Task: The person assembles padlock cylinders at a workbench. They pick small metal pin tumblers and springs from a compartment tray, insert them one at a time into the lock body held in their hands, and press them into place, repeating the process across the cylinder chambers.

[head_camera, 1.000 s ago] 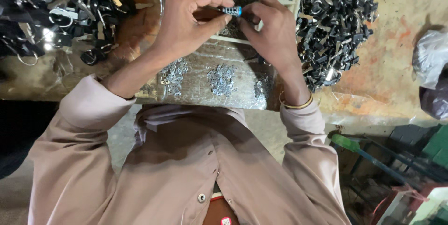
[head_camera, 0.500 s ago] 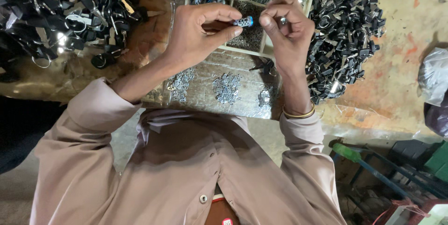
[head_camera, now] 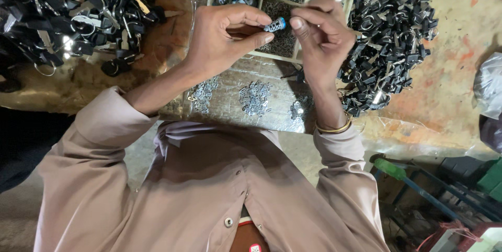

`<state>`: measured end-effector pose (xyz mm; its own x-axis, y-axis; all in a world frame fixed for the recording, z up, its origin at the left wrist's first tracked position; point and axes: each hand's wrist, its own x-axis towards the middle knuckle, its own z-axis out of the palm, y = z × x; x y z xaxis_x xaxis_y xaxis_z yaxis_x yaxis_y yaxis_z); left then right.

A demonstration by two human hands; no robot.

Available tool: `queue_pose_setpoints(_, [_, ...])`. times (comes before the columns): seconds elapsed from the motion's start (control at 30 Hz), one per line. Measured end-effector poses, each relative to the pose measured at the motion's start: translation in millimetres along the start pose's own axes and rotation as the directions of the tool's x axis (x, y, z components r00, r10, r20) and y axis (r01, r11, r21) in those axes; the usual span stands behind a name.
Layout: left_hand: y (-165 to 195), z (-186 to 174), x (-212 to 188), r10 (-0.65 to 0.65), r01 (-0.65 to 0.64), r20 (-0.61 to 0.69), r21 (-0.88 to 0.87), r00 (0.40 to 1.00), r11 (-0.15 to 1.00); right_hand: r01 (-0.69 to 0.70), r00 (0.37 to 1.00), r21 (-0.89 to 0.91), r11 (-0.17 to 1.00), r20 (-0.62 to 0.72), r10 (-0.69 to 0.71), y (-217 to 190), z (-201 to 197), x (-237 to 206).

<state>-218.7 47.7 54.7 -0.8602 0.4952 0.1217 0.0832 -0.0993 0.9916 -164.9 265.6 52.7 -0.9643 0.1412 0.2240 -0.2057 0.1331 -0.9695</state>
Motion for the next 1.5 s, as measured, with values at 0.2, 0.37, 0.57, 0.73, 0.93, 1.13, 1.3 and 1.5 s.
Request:
queue_pose_setpoints(0.2, [-1,-1,0,0.031,-0.031,0.004,0.024,1.000,0.999,-0.066,0.992,0.223,0.973,0.116,0.041,1,-1,3])
queue_pose_setpoints(0.37, [-1,-1,0,0.020,-0.020,0.000,-0.003,1.000,1.000,-0.175,0.970,0.167,0.970,0.198,0.141,-6,-1,1])
queue_pose_setpoints(0.57, [-1,-1,0,0.020,-0.020,-0.002,0.018,1.000,1.000,0.014,0.983,-0.139,0.990,0.183,0.011,-14,0,2])
queue_pose_setpoints(0.73, [-1,0,-1,0.051,-0.051,-0.006,0.037,0.999,0.998,0.044,0.988,-0.210,0.977,0.155,-0.011,-17,4,-1])
queue_pose_setpoints(0.93, [-2,0,-1,0.028,-0.027,-0.015,0.008,1.000,1.000,-0.026,0.991,-0.107,0.994,0.126,0.040,-13,10,-4])
queue_pose_setpoints(1.13, [-3,-2,-2,0.049,-0.048,0.010,-0.053,0.999,0.997,-0.131,0.976,0.091,0.987,0.185,0.112,-5,4,-2])
queue_pose_setpoints(1.3, [-4,-3,-2,0.064,-0.063,0.019,-0.047,0.998,0.997,-0.156,0.970,0.099,0.983,0.201,0.133,-3,1,-4])
queue_pose_setpoints(1.5, [-3,-3,-2,0.069,-0.068,0.009,-0.026,0.998,0.997,-0.027,0.983,-0.034,0.999,0.183,0.033,-3,0,-3])
